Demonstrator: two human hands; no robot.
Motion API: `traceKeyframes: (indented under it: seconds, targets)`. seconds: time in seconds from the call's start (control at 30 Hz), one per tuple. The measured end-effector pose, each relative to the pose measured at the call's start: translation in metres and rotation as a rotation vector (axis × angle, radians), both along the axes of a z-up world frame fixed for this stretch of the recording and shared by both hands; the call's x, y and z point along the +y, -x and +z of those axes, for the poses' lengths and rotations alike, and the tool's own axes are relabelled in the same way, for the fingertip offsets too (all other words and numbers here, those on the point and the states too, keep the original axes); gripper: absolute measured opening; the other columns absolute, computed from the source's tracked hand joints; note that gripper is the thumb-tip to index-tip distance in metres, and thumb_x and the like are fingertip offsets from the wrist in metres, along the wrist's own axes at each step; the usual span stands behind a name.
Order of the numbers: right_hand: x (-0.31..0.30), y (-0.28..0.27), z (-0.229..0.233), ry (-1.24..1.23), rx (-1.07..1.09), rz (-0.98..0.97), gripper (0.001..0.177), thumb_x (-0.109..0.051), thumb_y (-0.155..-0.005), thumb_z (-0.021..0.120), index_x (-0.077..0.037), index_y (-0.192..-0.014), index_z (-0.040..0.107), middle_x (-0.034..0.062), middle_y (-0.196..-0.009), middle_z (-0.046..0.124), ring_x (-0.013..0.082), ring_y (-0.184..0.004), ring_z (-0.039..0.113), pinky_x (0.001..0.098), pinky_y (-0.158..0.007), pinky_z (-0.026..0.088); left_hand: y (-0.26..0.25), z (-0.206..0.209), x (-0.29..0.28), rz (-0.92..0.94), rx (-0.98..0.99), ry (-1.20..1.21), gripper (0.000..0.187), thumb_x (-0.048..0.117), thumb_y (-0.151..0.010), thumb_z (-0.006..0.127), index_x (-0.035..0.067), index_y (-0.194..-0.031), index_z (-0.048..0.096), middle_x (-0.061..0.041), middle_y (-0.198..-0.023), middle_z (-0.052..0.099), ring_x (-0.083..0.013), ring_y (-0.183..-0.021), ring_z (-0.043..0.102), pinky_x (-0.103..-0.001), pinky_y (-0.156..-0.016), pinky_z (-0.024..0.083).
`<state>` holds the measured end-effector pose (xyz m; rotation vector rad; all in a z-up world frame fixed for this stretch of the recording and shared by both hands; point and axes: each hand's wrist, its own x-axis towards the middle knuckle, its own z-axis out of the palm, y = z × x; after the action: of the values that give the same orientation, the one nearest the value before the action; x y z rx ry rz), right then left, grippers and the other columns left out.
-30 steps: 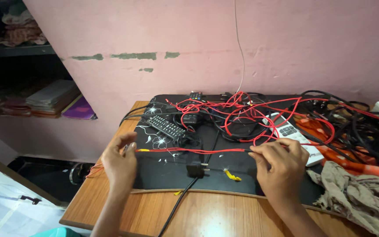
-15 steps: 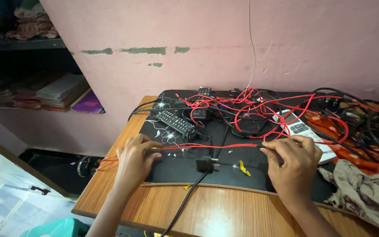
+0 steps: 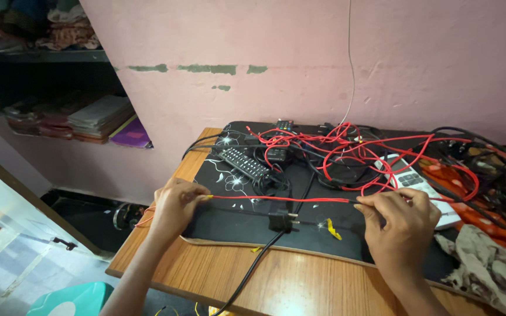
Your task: The person repairs electrical wires by stripping insulation, twisting exposed conductors, and wrapping the connections with electrical tape. They handle red and black wires, using a knife to strip the ends and a roll of black tape to secure the joints.
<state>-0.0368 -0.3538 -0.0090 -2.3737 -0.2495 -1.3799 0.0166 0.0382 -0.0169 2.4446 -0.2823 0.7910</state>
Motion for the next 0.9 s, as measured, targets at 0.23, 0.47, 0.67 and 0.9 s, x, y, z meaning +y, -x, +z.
traceKeyframes:
  seconds: [0.23, 0.47, 0.67, 0.9]
  targets:
    - [0.000, 0.001, 0.003, -0.008, 0.011, -0.027, 0.017, -0.020, -0.077, 0.084, -0.018, -0.090, 0.074, -0.0068, -0.086, 0.069, 0.0246, -0.105, 0.058, 0.0444, -0.098, 0.036, 0.004, -0.002, 0.025, 0.091, 0.105, -0.072, 0.009, 0.023, -0.083, 0.077, 0.017, -0.088, 0.081, 0.002, -0.088, 0.079, -0.0216, -0.097, 0.063, -0.040, -0.093, 0.040]
    - [-0.003, -0.001, -0.002, -0.022, -0.012, -0.055, 0.017, -0.024, -0.079, 0.084, -0.019, -0.092, 0.074, -0.0076, -0.089, 0.069, 0.0240, -0.108, 0.057, 0.0443, -0.100, 0.037, 0.003, -0.004, 0.050, 0.148, 0.272, -0.054, 0.014, 0.031, -0.086, 0.074, 0.020, -0.090, 0.082, 0.002, -0.090, 0.079, -0.0186, -0.094, 0.069, -0.038, -0.094, 0.046]
    - [-0.014, -0.007, -0.011, -0.025, -0.016, -0.121, 0.015, -0.028, -0.083, 0.084, -0.022, -0.092, 0.075, -0.0067, -0.091, 0.070, 0.0241, -0.110, 0.057, 0.0445, -0.100, 0.037, 0.006, -0.007, 0.095, 0.248, 0.418, -0.239, 0.022, 0.039, -0.083, 0.074, 0.020, -0.089, 0.084, -0.005, -0.089, 0.075, -0.0227, -0.098, 0.066, -0.043, -0.095, 0.044]
    - [-0.024, -0.015, -0.034, 0.014, -0.002, -0.136, 0.016, -0.031, -0.090, 0.087, -0.022, -0.094, 0.075, -0.0080, -0.091, 0.069, 0.0223, -0.107, 0.054, 0.0435, -0.102, 0.035, 0.018, 0.006, 0.139, 0.210, 0.584, -0.482, 0.026, 0.040, -0.088, 0.067, 0.021, -0.101, 0.078, 0.001, -0.098, 0.080, -0.0178, -0.107, 0.070, -0.044, -0.092, 0.048]
